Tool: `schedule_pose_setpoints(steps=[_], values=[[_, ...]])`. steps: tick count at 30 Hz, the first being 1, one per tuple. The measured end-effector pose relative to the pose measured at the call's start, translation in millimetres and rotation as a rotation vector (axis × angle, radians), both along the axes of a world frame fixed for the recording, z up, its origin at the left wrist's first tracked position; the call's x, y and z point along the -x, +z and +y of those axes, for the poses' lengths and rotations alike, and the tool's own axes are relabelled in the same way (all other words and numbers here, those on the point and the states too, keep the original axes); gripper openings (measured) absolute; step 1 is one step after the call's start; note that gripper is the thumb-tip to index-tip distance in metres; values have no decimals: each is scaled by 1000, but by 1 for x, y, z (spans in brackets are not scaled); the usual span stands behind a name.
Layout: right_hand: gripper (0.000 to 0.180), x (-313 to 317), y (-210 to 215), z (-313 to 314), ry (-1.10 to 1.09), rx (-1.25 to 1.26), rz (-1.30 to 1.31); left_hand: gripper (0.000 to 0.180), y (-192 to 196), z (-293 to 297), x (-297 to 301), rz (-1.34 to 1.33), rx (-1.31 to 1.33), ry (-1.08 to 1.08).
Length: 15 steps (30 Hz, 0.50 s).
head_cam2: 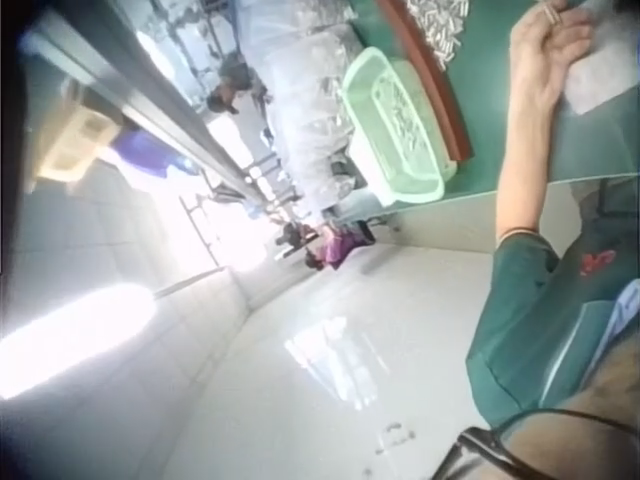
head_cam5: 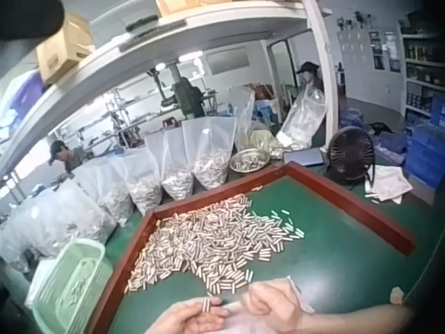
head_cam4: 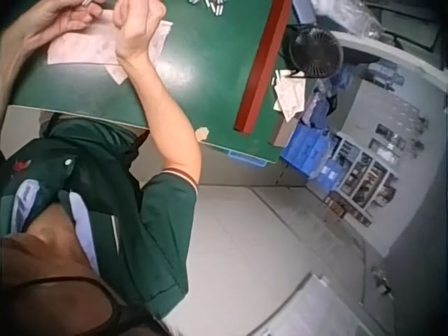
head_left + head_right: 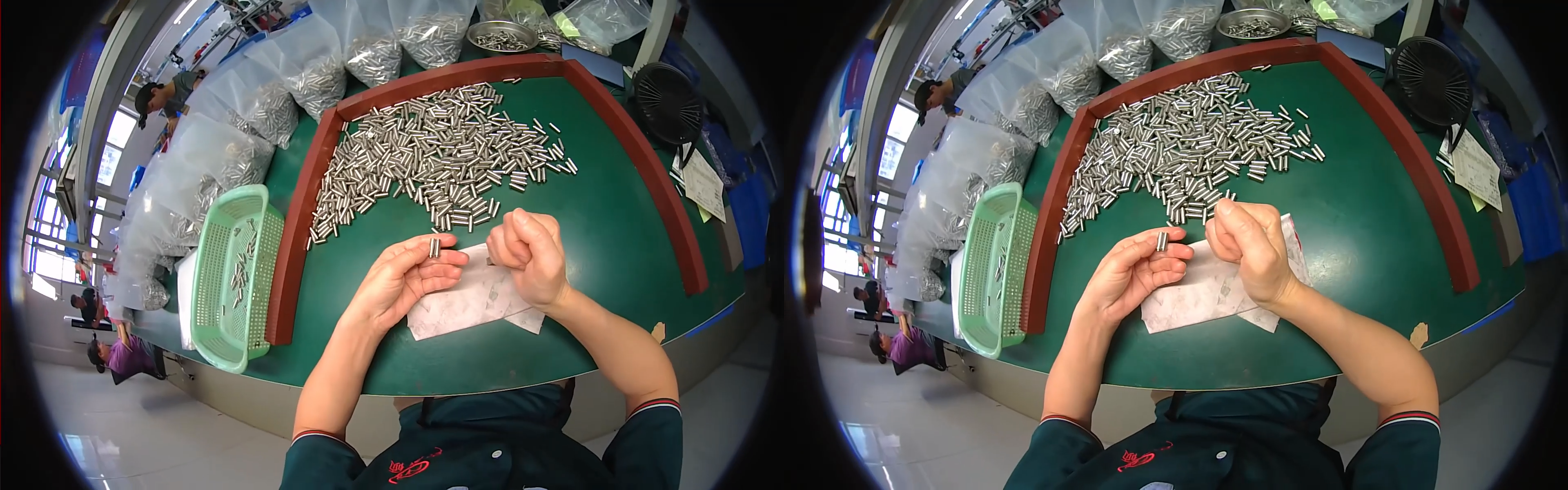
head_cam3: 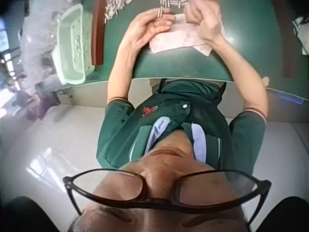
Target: The worker is inspecting small cylindrical metal pins and using a hand tool to clean or deburr them on a workbench.
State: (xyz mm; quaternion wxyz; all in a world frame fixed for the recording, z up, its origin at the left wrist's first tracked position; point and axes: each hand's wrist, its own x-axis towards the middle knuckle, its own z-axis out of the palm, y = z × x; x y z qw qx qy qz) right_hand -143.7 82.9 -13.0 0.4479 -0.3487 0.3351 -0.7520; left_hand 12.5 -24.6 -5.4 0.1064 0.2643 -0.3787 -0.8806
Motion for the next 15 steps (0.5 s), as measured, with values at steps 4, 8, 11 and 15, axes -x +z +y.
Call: schedule_pose_setpoints(steps=[4, 8, 11, 15], values=[[40, 1, 2, -1, -5, -11, 6, 29, -1, -2, -2, 32, -73, 8], [41, 2, 2, -2, 0, -14, 6, 29, -1, -4, -3, 43, -103, 35], [41, 2, 3, -2, 7, -9, 12, 29, -1, -4, -3, 46, -102, 49], [41, 1, 3, -2, 14, 5, -13, 25, -3, -10, -6, 109, -117, 97]])
